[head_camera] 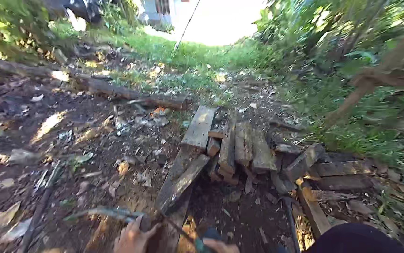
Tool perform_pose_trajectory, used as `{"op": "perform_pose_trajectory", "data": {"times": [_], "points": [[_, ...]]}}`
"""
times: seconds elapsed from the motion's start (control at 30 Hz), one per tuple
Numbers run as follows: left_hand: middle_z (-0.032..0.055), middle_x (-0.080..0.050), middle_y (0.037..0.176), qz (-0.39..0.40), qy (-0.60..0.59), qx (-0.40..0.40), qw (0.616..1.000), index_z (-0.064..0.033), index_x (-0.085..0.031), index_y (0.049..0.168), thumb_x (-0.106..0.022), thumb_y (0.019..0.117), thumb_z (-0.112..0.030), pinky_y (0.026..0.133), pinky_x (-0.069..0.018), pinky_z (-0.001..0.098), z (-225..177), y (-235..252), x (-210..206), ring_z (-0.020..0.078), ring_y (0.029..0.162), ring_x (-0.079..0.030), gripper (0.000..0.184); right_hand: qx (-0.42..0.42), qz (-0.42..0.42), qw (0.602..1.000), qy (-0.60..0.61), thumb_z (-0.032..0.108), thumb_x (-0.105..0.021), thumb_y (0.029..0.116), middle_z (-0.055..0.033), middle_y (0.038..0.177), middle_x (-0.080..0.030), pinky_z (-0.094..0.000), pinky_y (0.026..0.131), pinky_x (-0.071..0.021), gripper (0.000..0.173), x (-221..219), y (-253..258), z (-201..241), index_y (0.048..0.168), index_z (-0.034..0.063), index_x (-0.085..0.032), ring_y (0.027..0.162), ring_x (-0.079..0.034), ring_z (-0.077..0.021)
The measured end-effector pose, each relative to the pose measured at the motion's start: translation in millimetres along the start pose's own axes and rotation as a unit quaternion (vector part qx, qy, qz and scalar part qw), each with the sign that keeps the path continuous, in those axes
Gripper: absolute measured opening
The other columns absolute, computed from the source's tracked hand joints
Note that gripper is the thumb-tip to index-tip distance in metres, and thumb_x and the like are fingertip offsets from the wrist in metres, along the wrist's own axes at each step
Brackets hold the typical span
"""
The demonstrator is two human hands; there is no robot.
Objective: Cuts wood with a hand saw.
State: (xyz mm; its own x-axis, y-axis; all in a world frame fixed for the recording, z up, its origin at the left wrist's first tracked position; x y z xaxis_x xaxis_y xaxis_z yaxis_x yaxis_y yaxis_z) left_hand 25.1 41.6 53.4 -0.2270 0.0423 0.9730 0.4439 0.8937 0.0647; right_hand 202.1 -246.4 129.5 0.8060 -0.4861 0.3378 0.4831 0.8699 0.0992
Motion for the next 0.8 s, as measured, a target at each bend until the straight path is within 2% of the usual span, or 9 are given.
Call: {"op": "perform_pose_trajectory", "data": {"times": [0.07, 0.17, 0.23, 0.3, 0.47, 0.57, 0.6, 0.67, 0.8], "points": [[0.0137, -0.073, 0.123, -0.018, 0.006, 0.015, 1.0, -0.0227, -0.072, 0.131, -0.075, 0.0676, -0.081, 0.095, -0.0511, 0.0645, -1.9, -0.9, 3.7, 0.039, 0.115, -0.067, 0.086, 0.002, -0.003, 1.0, -0.019, 0.029, -0.069, 0.0985, -0.0054, 0.114, -0.076, -0.0364, 0.091, -0.0625, 0.041, -28.1, 27.1, -2.2, 0.134, 0.0095, -0.067, 0.1, -0.074, -0.0108], [0.012, -0.071, 0.127, -0.004, 0.017, 0.021, 1.0, -0.0237, -0.069, 0.133, -0.075, 0.0712, -0.078, 0.1, -0.0484, 0.0621, -4.3, 10.5, 7.0, 0.037, 0.119, -0.065, 0.082, 0.008, -0.004, 1.0, -0.012, 0.028, -0.066, 0.0988, -0.008, 0.113, -0.076, -0.0343, 0.089, -0.0621, 0.041, -44.2, 57.8, -3.0, 0.133, 0.0043, -0.067, 0.097, -0.074, -0.0114], [0.0109, -0.07, 0.128, 0.029, 0.018, 0.037, 0.999, -0.0223, -0.069, 0.134, -0.073, 0.0721, -0.079, 0.103, -0.0467, 0.0605, -10.1, 11.1, 8.3, 0.0354, 0.122, -0.064, 0.083, 0.015, 0.02, 1.0, 0.003, 0.025, -0.066, 0.0994, -0.0092, 0.118, -0.074, -0.0321, 0.088, -0.0623, 0.04, -29.7, 56.9, -12.6, 0.132, 0.0017, -0.066, 0.097, -0.073, -0.011], [0.0074, -0.07, 0.129, 0.045, 0.017, 0.062, 0.997, -0.0249, -0.068, 0.134, -0.074, 0.0686, -0.081, 0.105, -0.0452, 0.058, -10.7, 9.2, 5.2, 0.0315, 0.122, -0.063, 0.086, -0.004, 0.047, 0.999, 0.023, 0.027, -0.065, 0.1004, -0.0087, 0.113, -0.074, -0.033, 0.072, -0.0641, 0.041, -11.6, 45.9, -16.5, 0.133, 0.0021, -0.065, 0.081, -0.073, -0.0112], [0.0032, -0.072, 0.126, 0.036, 0.001, 0.055, 0.998, -0.029, -0.069, 0.133, -0.074, 0.0669, -0.082, 0.1, -0.0489, 0.0569, -9.1, 13.2, 5.3, 0.0279, 0.117, -0.065, 0.085, -0.009, 0.043, 0.999, -0.002, 0.029, -0.066, 0.1004, -0.005, 0.101, -0.076, -0.0349, 0.06, -0.0641, 0.042, 49.9, -25.3, 3.9, 0.134, 0.0052, -0.065, 0.068, -0.071, -0.0112], [0.0032, -0.072, 0.125, 0.034, 0.004, 0.055, 0.998, -0.0286, -0.069, 0.133, -0.074, 0.0657, -0.083, 0.097, -0.0503, 0.0564, -9.6, 12.7, 2.7, 0.0271, 0.115, -0.066, 0.087, -0.009, 0.031, 0.999, 0.007, 0.025, -0.068, 0.0999, -0.0043, 0.098, -0.076, -0.0321, 0.053, -0.0621, 0.038, 56.8, -25.3, 7.4, 0.132, 0.0051, -0.066, 0.062, -0.068, -0.0098], [0.0036, -0.072, 0.124, 0.032, 0.004, 0.055, 0.998, -0.0286, -0.069, 0.133, -0.074, 0.0657, -0.083, 0.097, -0.0504, 0.0567, -8.9, 13.2, 2.4, 0.0273, 0.114, -0.066, 0.087, -0.002, 0.031, 1.0, -0.001, 0.025, -0.067, 0.1, -0.0043, 0.102, -0.076, -0.0315, 0.057, -0.0631, 0.037, 43.8, -6.7, 7.1, 0.131, 0.005, -0.067, 0.066, -0.07, -0.0092], [0.0037, -0.072, 0.123, 0.028, 0.006, 0.052, 0.998, -0.0286, -0.069, 0.132, -0.075, 0.0654, -0.083, 0.096, -0.051, 0.0561, -7.4, 12.3, 0.0, 0.0272, 0.114, -0.067, 0.086, 0.012, 0.037, 0.999, -0.034, 0.027, -0.065, 0.1006, -0.0053, 0.112, -0.075, -0.0309, 0.081, -0.0635, 0.037, -1.8, 49.9, 0.5, 0.13, 0.0045, -0.068, 0.09, -0.073, -0.0083], [0.0039, -0.072, 0.123, 0.021, 0.021, 0.046, 0.999, -0.027, -0.07, 0.131, -0.071, 0.0669, -0.085, 0.098, -0.0496, 0.0539, -6.3, 14.5, 0.7, 0.026, 0.114, -0.066, 0.086, -0.039, 0.024, 0.999, -0.027, 0.035, -0.065, 0.0977, -0.0077, 0.107, -0.076, -0.0368, 0.09, -0.06, 0.042, -80.6, 132.8, -6.1, 0.128, 0.0064, -0.069, 0.096, -0.073, -0.0137]]}}
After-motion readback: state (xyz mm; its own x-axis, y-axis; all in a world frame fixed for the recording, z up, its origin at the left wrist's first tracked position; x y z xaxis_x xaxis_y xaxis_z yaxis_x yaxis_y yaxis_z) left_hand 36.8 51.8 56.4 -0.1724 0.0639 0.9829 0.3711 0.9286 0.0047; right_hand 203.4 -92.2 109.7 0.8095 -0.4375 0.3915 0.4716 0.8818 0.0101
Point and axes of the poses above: each hand's wrist, its own y-axis towards the middle knuckle, its own x-axis out of the back of the hand, z = x × y, the point moved 3 cm from there along y, towards the middle knuckle
